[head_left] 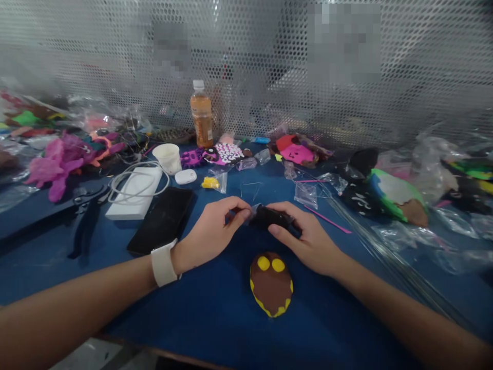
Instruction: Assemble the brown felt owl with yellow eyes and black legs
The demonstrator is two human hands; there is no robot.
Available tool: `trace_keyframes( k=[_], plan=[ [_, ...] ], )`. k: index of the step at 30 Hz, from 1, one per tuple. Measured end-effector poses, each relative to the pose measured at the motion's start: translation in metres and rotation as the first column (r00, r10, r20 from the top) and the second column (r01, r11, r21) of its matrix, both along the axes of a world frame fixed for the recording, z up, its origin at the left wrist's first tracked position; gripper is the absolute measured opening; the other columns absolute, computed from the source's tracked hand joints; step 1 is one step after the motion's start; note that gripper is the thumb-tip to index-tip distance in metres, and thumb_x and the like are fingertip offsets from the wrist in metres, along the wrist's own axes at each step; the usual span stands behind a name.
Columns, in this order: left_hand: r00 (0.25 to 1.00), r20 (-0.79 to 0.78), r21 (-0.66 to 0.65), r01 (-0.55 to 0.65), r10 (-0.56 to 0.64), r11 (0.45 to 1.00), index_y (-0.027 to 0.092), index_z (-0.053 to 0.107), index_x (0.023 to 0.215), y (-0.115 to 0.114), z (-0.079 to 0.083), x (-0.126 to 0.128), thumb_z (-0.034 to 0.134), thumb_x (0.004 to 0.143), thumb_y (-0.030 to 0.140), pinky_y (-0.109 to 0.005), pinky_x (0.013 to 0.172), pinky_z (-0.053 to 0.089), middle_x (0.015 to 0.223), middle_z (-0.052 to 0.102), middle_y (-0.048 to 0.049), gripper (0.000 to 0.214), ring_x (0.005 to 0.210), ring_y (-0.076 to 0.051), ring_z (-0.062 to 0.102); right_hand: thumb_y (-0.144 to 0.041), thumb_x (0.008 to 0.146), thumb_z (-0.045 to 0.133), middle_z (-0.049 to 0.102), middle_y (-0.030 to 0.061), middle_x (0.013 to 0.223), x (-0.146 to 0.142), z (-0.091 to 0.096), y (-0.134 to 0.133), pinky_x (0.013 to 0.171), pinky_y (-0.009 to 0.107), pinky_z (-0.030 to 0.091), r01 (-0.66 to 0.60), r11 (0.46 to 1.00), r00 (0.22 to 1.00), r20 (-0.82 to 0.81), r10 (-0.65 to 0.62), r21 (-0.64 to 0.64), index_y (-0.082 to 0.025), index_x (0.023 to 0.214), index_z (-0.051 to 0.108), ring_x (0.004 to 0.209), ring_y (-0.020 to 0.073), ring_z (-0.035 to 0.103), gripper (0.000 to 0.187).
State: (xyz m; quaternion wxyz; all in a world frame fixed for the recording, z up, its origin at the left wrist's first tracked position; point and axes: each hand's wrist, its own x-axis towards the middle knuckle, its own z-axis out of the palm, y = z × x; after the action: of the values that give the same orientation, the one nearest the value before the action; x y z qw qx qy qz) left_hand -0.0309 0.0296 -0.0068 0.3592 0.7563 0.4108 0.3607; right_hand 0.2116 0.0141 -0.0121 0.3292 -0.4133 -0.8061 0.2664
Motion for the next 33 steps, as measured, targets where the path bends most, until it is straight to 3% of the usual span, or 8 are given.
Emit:
trace_keyframes(
  k=[7, 19, 25, 33],
  plan=[
    [0.997, 0.066, -0.117, 0.035, -0.028, 0.992, 0.017, 0.071, 0.099, -0.0035, -0.0001, -0.0018, 0.056, 0.105, 0.029, -0.025, 0.073, 0.048, 0.091, 0.072, -0.0005, 0.020, 0.081, -0.013, 0.063, -0.041, 0.100, 0.067, 0.072, 0.0034, 0.111, 0.0015, -0.0067, 0.0005, 0.078, 0.033, 0.057, 0.117, 0.989, 0.993, -0.035, -0.114, 0.090, -0.031, 0.126, 0.062, 0.091, 0.0205, 0.069, 0.029],
    [0.984, 0.171, -0.169, 0.085, -0.056, 0.982, 0.016, 0.071, 0.093, -0.0037, -0.0035, -0.0014, 0.064, 0.101, 0.034, -0.024, 0.072, 0.050, 0.087, 0.071, -0.0018, 0.020, 0.079, -0.013, 0.062, -0.041, 0.099, 0.069, 0.073, 0.0038, 0.105, 0.0000, -0.0063, -0.0045, 0.079, 0.034, 0.058, 0.094, 0.984, 0.994, -0.066, -0.085, 0.151, -0.030, 0.122, 0.064, 0.089, 0.0207, 0.070, 0.026],
    [0.989, 0.145, -0.161, 0.059, -0.035, 0.985, 0.016, 0.069, 0.093, -0.0055, -0.0030, -0.0001, 0.067, 0.099, 0.036, -0.024, 0.070, 0.049, 0.088, 0.070, -0.0021, 0.021, 0.077, -0.012, 0.061, -0.041, 0.099, 0.069, 0.073, 0.0029, 0.103, -0.0005, -0.0061, -0.0044, 0.080, 0.034, 0.057, 0.095, 0.989, 0.993, -0.085, -0.086, 0.115, -0.030, 0.119, 0.067, 0.089, 0.0208, 0.070, 0.023],
    [0.987, 0.121, -0.160, 0.121, -0.102, 0.980, 0.017, 0.067, 0.095, -0.0074, 0.0008, -0.0008, 0.063, 0.102, 0.036, -0.024, 0.073, 0.048, 0.089, 0.069, -0.0015, 0.021, 0.080, -0.012, 0.061, -0.040, 0.100, 0.068, 0.073, 0.0031, 0.101, -0.0020, -0.0011, -0.0037, 0.081, 0.035, 0.057, 0.058, 0.997, 0.976, -0.207, -0.067, -0.048, -0.027, 0.112, 0.068, 0.090, 0.0208, 0.070, 0.018]
  ],
)
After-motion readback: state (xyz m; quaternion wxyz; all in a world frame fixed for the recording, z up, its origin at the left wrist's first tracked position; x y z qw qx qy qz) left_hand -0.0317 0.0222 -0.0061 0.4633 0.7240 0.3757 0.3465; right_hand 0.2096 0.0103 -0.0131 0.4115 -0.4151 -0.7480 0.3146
